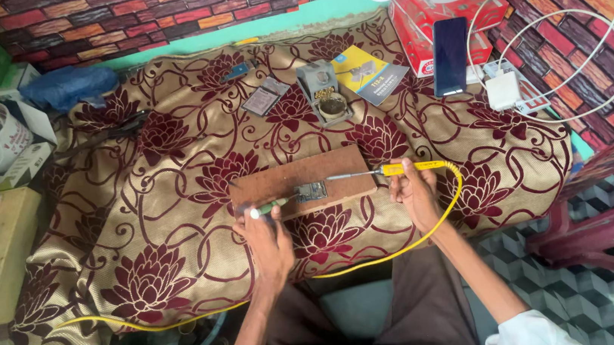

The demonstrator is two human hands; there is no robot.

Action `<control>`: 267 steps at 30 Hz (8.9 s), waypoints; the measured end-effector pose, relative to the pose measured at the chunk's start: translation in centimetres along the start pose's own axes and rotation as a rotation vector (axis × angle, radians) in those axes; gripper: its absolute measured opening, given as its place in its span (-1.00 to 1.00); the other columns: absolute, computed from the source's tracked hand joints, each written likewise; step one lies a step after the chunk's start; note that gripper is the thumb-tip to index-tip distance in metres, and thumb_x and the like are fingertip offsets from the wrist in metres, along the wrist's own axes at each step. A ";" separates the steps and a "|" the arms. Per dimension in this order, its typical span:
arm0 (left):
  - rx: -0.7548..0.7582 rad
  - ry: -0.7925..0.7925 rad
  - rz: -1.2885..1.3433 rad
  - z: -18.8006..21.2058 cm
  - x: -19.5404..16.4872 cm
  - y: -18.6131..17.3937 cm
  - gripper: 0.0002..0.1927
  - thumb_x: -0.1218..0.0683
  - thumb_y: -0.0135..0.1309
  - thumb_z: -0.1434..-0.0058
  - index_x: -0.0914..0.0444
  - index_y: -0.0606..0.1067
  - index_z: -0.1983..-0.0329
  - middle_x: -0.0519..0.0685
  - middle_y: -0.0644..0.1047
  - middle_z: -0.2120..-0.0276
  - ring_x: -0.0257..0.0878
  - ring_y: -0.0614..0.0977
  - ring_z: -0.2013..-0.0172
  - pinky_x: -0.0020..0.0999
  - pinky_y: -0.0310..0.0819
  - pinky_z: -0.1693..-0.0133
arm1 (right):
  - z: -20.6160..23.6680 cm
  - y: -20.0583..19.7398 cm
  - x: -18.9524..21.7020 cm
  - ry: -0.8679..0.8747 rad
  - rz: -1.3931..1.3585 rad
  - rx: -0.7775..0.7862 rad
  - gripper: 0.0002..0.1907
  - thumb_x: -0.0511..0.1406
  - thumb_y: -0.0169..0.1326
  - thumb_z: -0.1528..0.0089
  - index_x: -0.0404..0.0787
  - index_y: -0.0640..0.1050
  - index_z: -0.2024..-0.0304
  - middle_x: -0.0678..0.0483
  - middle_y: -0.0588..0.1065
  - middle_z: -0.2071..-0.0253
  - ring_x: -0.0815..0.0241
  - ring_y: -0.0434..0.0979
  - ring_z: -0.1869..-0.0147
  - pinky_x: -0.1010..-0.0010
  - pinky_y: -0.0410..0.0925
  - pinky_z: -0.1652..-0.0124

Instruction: The person uses a soldering iron and a green-handled tool to work on a small circuit board placed on a wooden block. The person repeatedly applies the soldering iron to various points on the board while holding it steady with the other tool.

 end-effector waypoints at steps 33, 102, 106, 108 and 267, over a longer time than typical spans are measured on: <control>0.268 -0.028 -0.091 -5.7 3.8 -0.7 -0.76 0.12 -0.03 -0.26 0.30 0.55 0.10 0.10 0.52 0.08 0.13 0.43 0.06 0.21 0.11 0.01 | -14.3 9.2 0.6 -0.324 0.436 0.048 -0.60 -0.26 -0.15 -0.47 -0.31 0.34 -0.31 -0.04 0.51 -0.05 0.23 0.64 0.00 0.51 0.46 0.19; 0.212 0.025 -0.015 -4.8 -6.1 0.8 -0.75 0.09 -0.08 -0.38 0.36 0.51 0.07 0.18 0.47 0.12 0.13 0.40 0.04 0.09 0.12 -0.02 | -3.6 -1.5 1.6 -0.104 -0.182 -0.396 -0.49 0.07 -0.11 -0.41 -0.27 0.45 0.18 0.16 0.19 0.56 0.24 0.27 0.54 0.42 0.22 0.48; 0.254 -0.019 -0.056 -5.0 -5.6 1.4 -0.73 0.07 -0.07 -0.38 0.41 0.49 0.13 0.24 0.42 0.18 0.19 0.38 0.07 0.10 0.11 0.01 | -4.2 -1.6 0.9 -0.180 -0.197 -0.329 -0.53 0.02 -0.05 -0.45 -0.29 0.45 0.11 0.13 0.24 0.52 0.26 0.29 0.48 0.36 0.29 0.40; 0.242 -0.038 -0.099 -5.1 -5.6 1.9 -0.71 0.06 -0.07 -0.39 0.43 0.47 0.16 0.27 0.40 0.19 0.22 0.37 0.07 0.10 0.12 0.00 | -4.7 -2.0 0.8 -0.176 -0.180 -0.349 -0.53 0.01 -0.04 -0.43 -0.30 0.47 0.11 0.12 0.26 0.54 0.22 0.34 0.50 0.31 0.37 0.37; 0.343 0.021 -0.203 -5.5 -6.5 4.6 -0.67 0.01 -0.10 -0.33 0.30 0.56 0.09 0.24 0.45 0.13 0.23 0.38 0.05 0.28 0.14 0.03 | -15.4 -1.7 7.2 -0.389 0.385 0.026 -0.62 -0.16 -0.09 -0.47 -0.32 0.37 -0.20 -0.09 0.53 0.14 0.24 0.61 0.21 0.54 0.42 0.35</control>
Point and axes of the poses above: each hand's wrist, its own z-axis away from the middle knuckle, its own y-axis out of the palm, x = y × z, the point moved 2 cm from there along -z, towards the middle knuckle
